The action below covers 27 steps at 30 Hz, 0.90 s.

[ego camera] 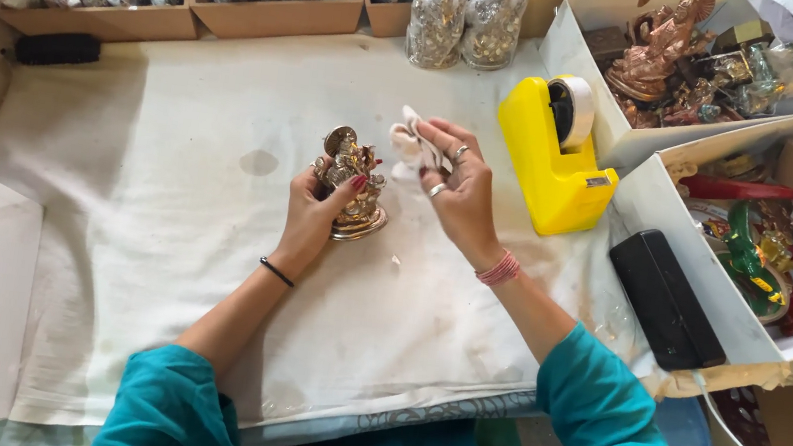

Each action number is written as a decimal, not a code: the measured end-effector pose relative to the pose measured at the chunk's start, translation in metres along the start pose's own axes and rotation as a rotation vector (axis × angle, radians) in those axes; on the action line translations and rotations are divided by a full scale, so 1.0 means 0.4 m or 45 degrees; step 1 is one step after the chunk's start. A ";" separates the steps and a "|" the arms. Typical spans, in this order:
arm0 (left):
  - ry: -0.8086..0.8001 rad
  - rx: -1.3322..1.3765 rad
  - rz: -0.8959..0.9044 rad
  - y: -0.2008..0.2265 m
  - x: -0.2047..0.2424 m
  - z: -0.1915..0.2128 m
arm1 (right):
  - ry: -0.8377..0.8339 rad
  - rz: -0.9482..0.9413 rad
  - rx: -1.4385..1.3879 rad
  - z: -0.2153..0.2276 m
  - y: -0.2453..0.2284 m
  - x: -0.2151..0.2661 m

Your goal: The person wipes a small brass statue with a white cloth, then places it on a sheet of bubble wrap. They fold the bubble wrap around the statue to enclose it completely.

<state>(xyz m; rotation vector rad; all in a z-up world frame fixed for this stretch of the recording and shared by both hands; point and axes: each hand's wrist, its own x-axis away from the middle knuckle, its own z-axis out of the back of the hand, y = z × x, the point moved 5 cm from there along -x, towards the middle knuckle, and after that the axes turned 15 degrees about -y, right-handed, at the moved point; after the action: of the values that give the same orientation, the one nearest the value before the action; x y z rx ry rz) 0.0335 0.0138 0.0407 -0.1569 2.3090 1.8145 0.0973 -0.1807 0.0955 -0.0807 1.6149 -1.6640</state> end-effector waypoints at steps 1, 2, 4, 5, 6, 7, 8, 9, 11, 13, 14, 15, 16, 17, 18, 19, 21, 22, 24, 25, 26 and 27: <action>0.001 0.004 0.003 -0.015 -0.001 0.009 | -0.001 -0.005 0.001 -0.015 -0.015 -0.005; -0.038 -0.038 -0.014 -0.028 -0.001 0.013 | -0.023 0.047 0.059 -0.032 -0.037 -0.008; -0.075 -0.079 -0.024 -0.041 0.002 0.013 | -0.045 0.094 0.111 -0.052 -0.042 -0.007; -0.133 -0.151 -0.037 -0.036 0.003 0.004 | -0.072 0.154 0.309 -0.060 -0.037 -0.004; -0.194 -0.225 -0.050 -0.028 0.003 -0.004 | -0.097 0.216 0.505 -0.071 -0.031 -0.001; -0.195 -0.229 -0.041 -0.027 0.002 -0.005 | -0.092 0.212 0.499 -0.068 -0.025 -0.003; -0.134 -0.189 -0.038 -0.028 0.001 -0.002 | -0.115 0.272 0.695 -0.071 -0.029 -0.002; -0.073 -0.150 -0.035 -0.028 0.002 0.001 | -0.138 0.331 0.891 -0.077 -0.031 -0.001; -0.078 -0.136 -0.040 -0.039 0.002 0.005 | -0.175 0.362 0.975 -0.067 -0.044 0.007; -0.084 -0.128 -0.053 -0.031 0.001 0.002 | -0.208 0.402 1.062 -0.067 -0.053 0.012; -0.048 -0.049 -0.065 -0.020 0.000 0.000 | -0.241 0.417 1.128 -0.071 -0.054 0.014; -0.013 0.031 -0.078 -0.008 0.000 -0.003 | -0.274 0.431 1.194 -0.076 -0.055 0.016; -0.013 0.027 -0.084 -0.012 -0.002 -0.003 | -0.271 0.438 1.196 -0.082 -0.054 0.017; 0.025 0.018 -0.102 -0.015 -0.002 0.000 | -0.249 0.399 1.143 -0.084 -0.051 0.016; 0.065 0.009 -0.121 -0.018 -0.003 0.004 | -0.230 0.362 1.090 -0.085 -0.047 0.015; 0.066 0.007 -0.129 -0.022 -0.006 0.008 | -0.230 0.370 1.092 -0.092 -0.034 0.025; 0.192 0.000 -0.158 -0.031 0.002 0.029 | -0.223 0.272 0.954 -0.101 0.004 0.044; 0.199 -0.005 -0.167 -0.046 0.002 0.036 | -0.228 0.284 0.952 -0.104 -0.005 0.047; 0.298 -0.184 -0.127 -0.076 0.004 0.057 | -0.315 0.311 1.059 -0.117 -0.019 0.053; 0.309 -0.185 -0.137 -0.066 -0.001 0.058 | -0.324 0.324 1.058 -0.123 -0.027 0.051; 0.319 -0.190 -0.176 -0.059 0.001 0.054 | -0.365 0.369 1.148 -0.136 -0.034 0.057; 0.330 -0.196 -0.215 -0.053 0.004 0.051 | -0.406 0.415 1.237 -0.148 -0.041 0.064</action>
<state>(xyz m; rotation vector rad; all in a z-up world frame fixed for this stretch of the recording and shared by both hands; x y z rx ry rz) 0.0381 0.0285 0.0156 -0.6253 2.2324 1.9830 0.0393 -0.1491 0.0867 0.3698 0.4448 -1.8729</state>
